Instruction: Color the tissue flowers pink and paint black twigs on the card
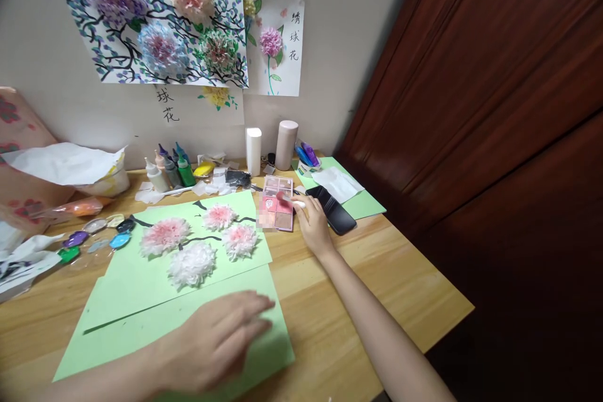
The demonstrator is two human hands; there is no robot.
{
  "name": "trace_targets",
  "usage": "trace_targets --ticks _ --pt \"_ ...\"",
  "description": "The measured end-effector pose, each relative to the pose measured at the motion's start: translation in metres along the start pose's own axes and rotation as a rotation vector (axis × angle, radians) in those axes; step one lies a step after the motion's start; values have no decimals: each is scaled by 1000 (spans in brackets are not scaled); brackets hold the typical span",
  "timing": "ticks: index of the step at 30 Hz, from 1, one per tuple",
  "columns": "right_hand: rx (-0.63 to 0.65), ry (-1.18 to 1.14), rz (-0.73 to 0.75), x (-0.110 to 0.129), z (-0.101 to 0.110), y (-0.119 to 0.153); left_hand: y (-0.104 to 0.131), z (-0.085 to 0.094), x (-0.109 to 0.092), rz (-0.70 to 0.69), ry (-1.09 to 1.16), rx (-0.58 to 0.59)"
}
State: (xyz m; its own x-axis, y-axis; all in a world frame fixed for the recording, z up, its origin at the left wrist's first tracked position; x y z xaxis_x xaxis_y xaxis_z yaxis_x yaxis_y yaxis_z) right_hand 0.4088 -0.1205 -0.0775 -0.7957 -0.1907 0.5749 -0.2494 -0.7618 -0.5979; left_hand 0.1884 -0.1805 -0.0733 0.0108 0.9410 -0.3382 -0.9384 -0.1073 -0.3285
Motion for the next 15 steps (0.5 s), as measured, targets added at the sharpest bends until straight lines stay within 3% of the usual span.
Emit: trace_targets --ticks 8,15 --pt "129 69 34 -3 4 -1 0 -29 28 106 -47 155" --pt "238 77 73 -4 2 -1 4 -29 34 160 -20 107"
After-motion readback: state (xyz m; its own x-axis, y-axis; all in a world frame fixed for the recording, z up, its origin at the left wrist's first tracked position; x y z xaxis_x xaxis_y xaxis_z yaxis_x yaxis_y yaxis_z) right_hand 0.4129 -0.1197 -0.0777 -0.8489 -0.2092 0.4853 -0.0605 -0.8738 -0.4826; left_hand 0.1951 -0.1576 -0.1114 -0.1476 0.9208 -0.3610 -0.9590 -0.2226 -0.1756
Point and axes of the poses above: each hand's wrist, its own y-axis away from the middle knuckle, its own z-axis out of the back of the hand, x = y × z, the point moved 6 cm from there along -y, towards the middle knuckle, and after that the axes turned 2 degrees about y, right-handed, at the moved point
